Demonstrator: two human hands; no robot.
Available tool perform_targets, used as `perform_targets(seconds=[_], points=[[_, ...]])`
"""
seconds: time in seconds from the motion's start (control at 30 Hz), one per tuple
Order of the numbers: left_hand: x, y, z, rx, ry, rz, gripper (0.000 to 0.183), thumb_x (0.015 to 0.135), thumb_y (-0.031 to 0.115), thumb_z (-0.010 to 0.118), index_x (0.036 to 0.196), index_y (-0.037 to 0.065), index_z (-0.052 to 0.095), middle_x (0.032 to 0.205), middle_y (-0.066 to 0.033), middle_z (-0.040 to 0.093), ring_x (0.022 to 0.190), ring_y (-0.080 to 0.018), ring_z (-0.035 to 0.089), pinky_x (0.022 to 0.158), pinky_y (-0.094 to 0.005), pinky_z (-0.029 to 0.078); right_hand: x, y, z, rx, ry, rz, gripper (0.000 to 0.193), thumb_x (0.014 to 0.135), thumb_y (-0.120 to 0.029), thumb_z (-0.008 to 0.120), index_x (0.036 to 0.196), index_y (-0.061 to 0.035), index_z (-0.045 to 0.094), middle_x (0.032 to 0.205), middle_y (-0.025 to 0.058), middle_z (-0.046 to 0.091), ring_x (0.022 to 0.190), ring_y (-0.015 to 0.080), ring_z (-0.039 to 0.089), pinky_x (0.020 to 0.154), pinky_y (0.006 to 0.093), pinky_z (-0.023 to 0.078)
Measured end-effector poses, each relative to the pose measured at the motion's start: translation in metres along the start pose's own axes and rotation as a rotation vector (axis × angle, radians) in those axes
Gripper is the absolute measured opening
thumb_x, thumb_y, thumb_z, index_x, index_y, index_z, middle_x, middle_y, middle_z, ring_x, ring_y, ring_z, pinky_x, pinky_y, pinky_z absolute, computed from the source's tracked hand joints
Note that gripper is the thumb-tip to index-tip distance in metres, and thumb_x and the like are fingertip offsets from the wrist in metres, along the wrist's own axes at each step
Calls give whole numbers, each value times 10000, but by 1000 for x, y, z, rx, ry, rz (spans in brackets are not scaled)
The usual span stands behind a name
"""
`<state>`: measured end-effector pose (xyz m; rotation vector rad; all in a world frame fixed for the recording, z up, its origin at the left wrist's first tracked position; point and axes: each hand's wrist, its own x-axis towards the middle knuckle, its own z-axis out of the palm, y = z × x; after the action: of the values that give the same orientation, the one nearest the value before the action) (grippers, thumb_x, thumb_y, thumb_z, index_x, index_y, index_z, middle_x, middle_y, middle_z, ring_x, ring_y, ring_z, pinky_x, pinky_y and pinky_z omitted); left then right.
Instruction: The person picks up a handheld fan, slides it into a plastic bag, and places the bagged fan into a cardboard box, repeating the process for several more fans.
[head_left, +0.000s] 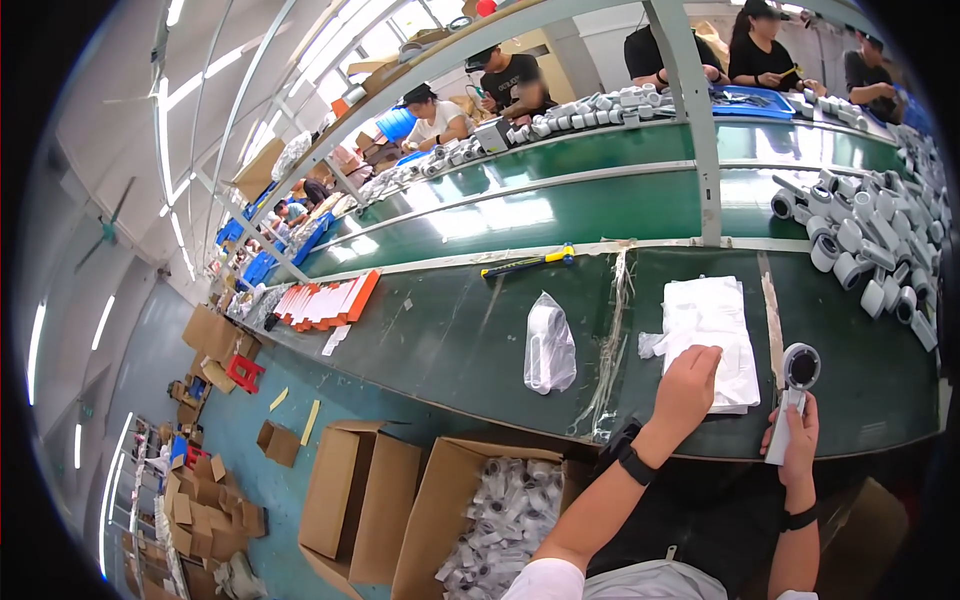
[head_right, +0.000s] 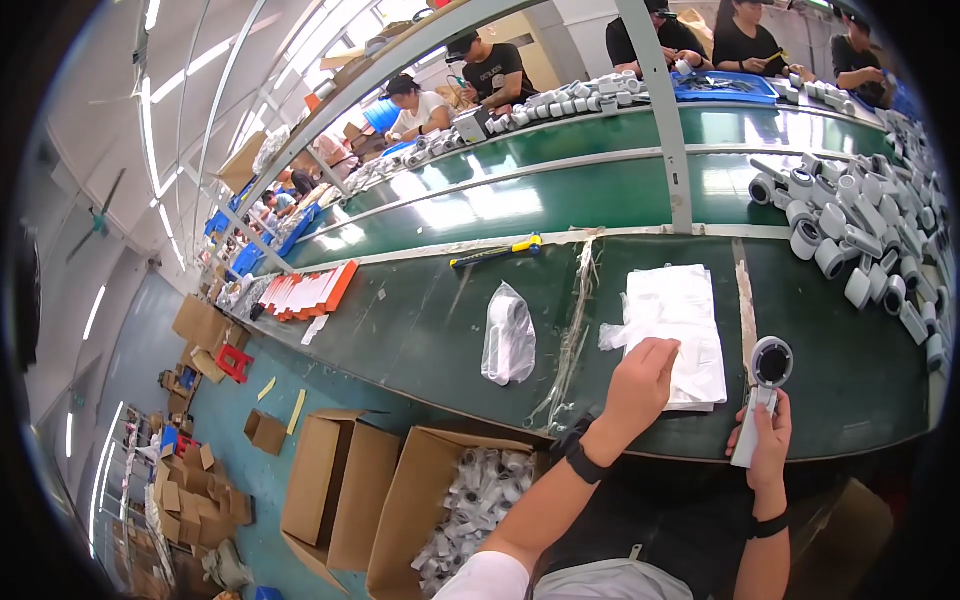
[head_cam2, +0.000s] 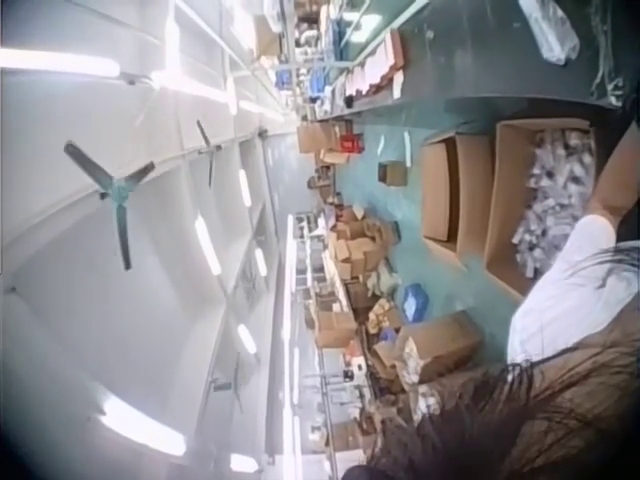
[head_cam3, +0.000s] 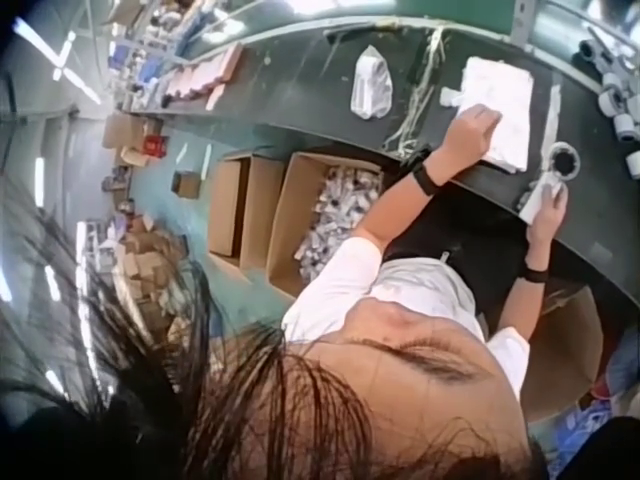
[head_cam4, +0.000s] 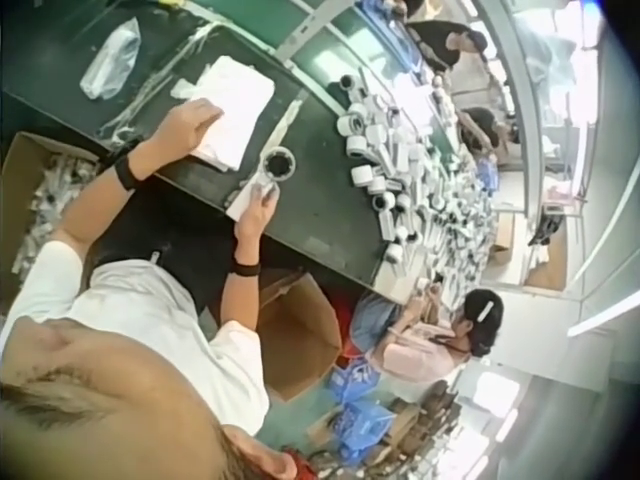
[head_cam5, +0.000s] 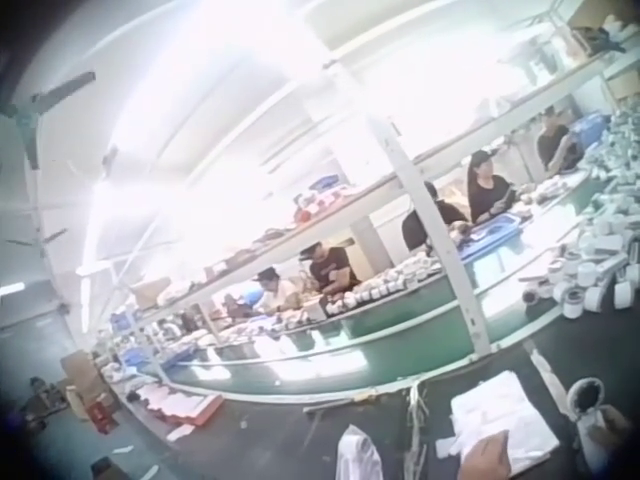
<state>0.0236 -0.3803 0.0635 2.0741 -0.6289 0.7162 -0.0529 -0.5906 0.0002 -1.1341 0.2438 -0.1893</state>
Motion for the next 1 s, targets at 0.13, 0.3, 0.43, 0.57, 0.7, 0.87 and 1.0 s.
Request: perform_targets(seconds=[0.13, 0.3, 0.43, 0.57, 0.7, 0.87, 1.0], points=[[5, 9, -6, -137, 74, -39, 119, 894, 40, 601, 1007, 11, 625, 905, -140, 618, 784, -354, 613, 665, -394, 494, 0, 0, -1, 13, -3, -7, 325, 996, -197, 486, 1289, -110, 376, 811, 86, 579, 483, 163, 563, 382, 286, 463], [-2, 1, -5, -113, -159, -87, 118, 892, 25, 619, 1005, 9, 646, 902, -141, 637, 755, -337, 634, 630, -351, 502, -2, 0, 1, -15, -15, -31, 309, 999, -193, 485, 1280, -106, 389, 815, 83, 577, 491, 160, 564, 391, 282, 465], [0, 16, -9, -176, -61, -66, 129, 906, 28, 610, 1026, 12, 654, 897, -143, 642, 721, -294, 632, 629, -310, 496, -7, -6, 7, -14, 0, -30, 303, 979, -159, 509, 1253, -83, 403, 830, 84, 582, 516, 161, 574, 413, 282, 472], [-5, 22, -6, -383, -36, -217, 139, 933, 60, 599, 1044, -4, 652, 876, -96, 664, 699, -159, 616, 624, -261, 481, -11, -8, 12, -20, 5, -58, 333, 957, -135, 538, 1256, -76, 400, 847, 85, 584, 517, 159, 572, 423, 279, 478], [-19, 23, -1, -574, -239, -380, 169, 946, 89, 605, 1066, -19, 654, 858, -49, 668, 712, -91, 586, 613, -236, 470, -29, -20, 25, 9, -59, -106, 415, 880, -72, 607, 1243, -45, 408, 887, 90, 595, 539, 155, 574, 443, 275, 486], [-29, 40, 4, -814, -291, -628, 218, 961, 118, 602, 1115, -28, 650, 860, -25, 663, 712, -82, 587, 640, -218, 481, -46, -29, 66, -9, 5, -181, 480, 796, 26, 660, 1217, -28, 436, 927, 80, 603, 608, 134, 585, 513, 252, 495], [-34, 44, 1, -941, -341, -664, 229, 972, 111, 582, 1130, -47, 634, 877, -47, 669, 755, -92, 605, 692, -239, 507, -41, -33, 81, -31, 62, -177, 471, 789, 56, 657, 1203, -27, 450, 939, 71, 597, 639, 122, 591, 542, 245, 493]])
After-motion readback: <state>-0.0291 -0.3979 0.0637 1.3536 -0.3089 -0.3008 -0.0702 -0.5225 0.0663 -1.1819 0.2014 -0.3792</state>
